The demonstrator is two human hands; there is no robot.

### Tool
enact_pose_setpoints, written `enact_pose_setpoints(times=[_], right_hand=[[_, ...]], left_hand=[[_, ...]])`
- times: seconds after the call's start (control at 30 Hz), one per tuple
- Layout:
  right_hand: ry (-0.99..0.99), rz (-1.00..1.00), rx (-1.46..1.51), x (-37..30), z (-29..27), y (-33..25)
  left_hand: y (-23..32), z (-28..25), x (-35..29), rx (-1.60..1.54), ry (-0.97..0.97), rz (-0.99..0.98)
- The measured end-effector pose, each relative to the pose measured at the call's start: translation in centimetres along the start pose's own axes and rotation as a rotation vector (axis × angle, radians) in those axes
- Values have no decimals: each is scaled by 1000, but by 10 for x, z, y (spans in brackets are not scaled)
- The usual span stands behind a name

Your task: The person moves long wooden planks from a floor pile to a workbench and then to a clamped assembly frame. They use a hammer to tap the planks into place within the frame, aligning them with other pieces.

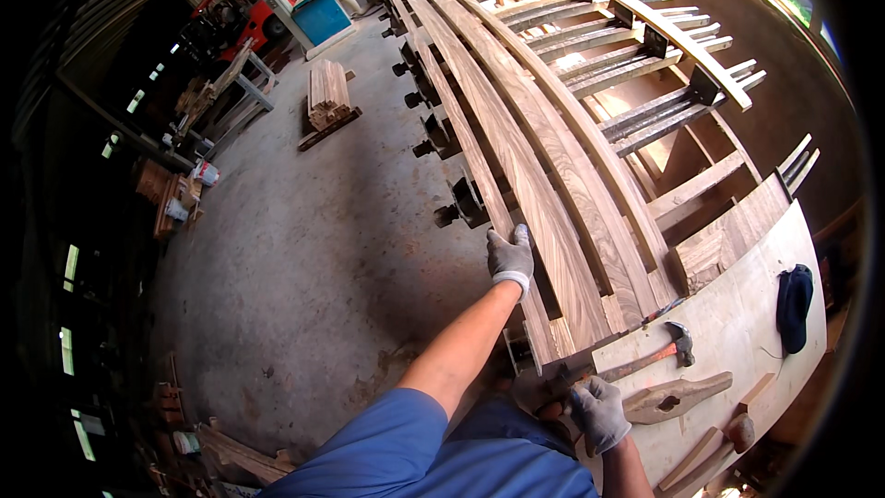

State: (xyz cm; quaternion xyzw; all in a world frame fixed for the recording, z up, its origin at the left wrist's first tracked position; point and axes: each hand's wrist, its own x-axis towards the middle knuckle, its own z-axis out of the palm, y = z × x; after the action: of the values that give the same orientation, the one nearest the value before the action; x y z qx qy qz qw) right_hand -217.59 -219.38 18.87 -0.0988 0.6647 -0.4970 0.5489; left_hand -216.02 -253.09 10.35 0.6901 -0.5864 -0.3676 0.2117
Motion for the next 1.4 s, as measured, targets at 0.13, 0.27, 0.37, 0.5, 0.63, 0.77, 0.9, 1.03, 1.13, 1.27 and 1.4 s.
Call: enact_pose_setpoints(times=[0.13,0.27,0.37,0.5,0.63,0.77,0.9,1.03,1.13,1.27,1.4], right_hand=[[46,12,-15,3,-1,3],[41,-14,24,6,-2,8],[4,-20,20,5,-3,5],[-45,40,-26,-3,-2,-11],[-82,64,2,-6,4,-18],[-116,61,-46,-11,8,-26],[-158,57,-29,-10,7,-23],[-166,10,23,-3,4,-10],[-152,-7,11,1,4,-7],[-136,8,75,3,3,-2],[-80,90,178,2,3,-5]], left_hand=[[0,0,0,-1,-1,7],[-3,3,2,9,13,3],[-3,5,2,5,23,16],[-6,5,4,-1,21,20],[-7,3,5,5,33,13],[-2,4,2,0,2,17],[-7,7,4,9,23,15],[-10,11,6,12,28,23],[-7,12,4,-7,25,15],[-9,10,5,-7,19,17],[-8,9,5,-6,20,21]])
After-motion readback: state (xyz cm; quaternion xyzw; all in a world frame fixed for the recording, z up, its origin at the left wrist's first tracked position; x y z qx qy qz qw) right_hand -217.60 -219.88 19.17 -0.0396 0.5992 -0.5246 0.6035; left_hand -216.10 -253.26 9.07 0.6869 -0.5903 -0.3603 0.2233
